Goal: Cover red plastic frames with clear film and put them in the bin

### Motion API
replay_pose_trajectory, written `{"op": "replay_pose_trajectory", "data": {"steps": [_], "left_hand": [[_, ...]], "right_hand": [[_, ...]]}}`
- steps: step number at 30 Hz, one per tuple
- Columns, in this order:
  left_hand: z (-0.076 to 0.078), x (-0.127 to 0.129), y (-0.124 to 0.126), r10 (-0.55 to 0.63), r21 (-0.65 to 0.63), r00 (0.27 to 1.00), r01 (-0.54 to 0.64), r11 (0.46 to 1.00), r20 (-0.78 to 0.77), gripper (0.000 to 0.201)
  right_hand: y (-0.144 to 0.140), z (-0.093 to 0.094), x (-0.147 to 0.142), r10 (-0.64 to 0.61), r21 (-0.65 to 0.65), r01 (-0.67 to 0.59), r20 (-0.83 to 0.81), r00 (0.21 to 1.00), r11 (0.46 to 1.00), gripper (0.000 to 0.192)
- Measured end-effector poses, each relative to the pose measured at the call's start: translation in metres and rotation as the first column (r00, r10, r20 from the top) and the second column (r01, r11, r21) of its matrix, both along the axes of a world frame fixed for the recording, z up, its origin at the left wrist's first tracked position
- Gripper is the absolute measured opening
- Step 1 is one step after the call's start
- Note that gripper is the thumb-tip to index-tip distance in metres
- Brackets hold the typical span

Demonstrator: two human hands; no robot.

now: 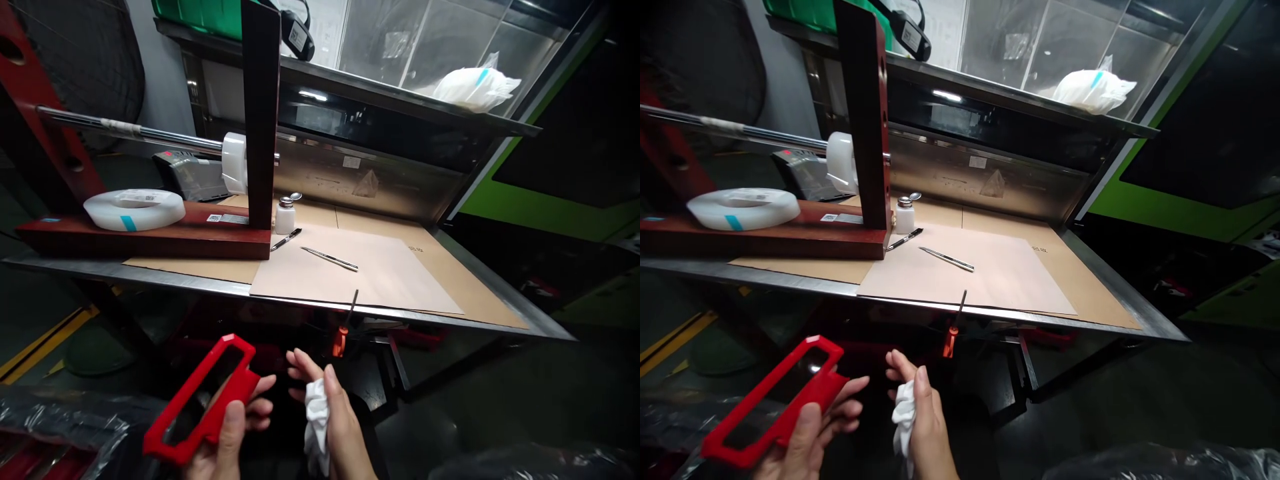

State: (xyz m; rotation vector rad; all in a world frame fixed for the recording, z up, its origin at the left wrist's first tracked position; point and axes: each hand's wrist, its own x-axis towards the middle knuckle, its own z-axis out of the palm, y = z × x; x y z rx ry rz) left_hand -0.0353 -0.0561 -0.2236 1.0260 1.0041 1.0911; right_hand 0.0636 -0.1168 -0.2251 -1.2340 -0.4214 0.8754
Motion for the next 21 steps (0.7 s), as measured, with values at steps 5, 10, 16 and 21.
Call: {"op": "replay_pose_trajectory", "data": {"steps": [5, 10, 16, 21], "left_hand": [[-0.005, 0.012, -0.008, 0.008, 0.240, 0.973, 0.049, 0.970, -0.229, 0.039], [0.003, 0.013, -0.002, 0.100, 0.257, 0.924, -0.002, 0.967, -0.368, 0.046], [0.019, 0.004, 0.018, 0.058, 0.267, 0.901, 0.065, 0.962, -0.429, 0.049], [0.027, -0.004, 0.023, -0.089, 0.159, 0.877, 0.184, 0.970, -0.472, 0.056]], "right_hand": [[0.013, -0.010, -0.029, 0.082, 0.118, -0.065, -0.144, 0.986, 0.991, 0.072], [0.009, -0.016, -0.037, 0.070, 0.070, -0.075, 0.079, 0.994, 0.995, 0.067], [-0.002, -0.002, -0.007, 0.103, 0.026, -0.160, 0.657, 0.747, 0.987, 0.037], [0.000, 0.009, 0.006, 0.255, 0.004, -0.316, 0.578, 0.775, 0.949, 0.018]]}}
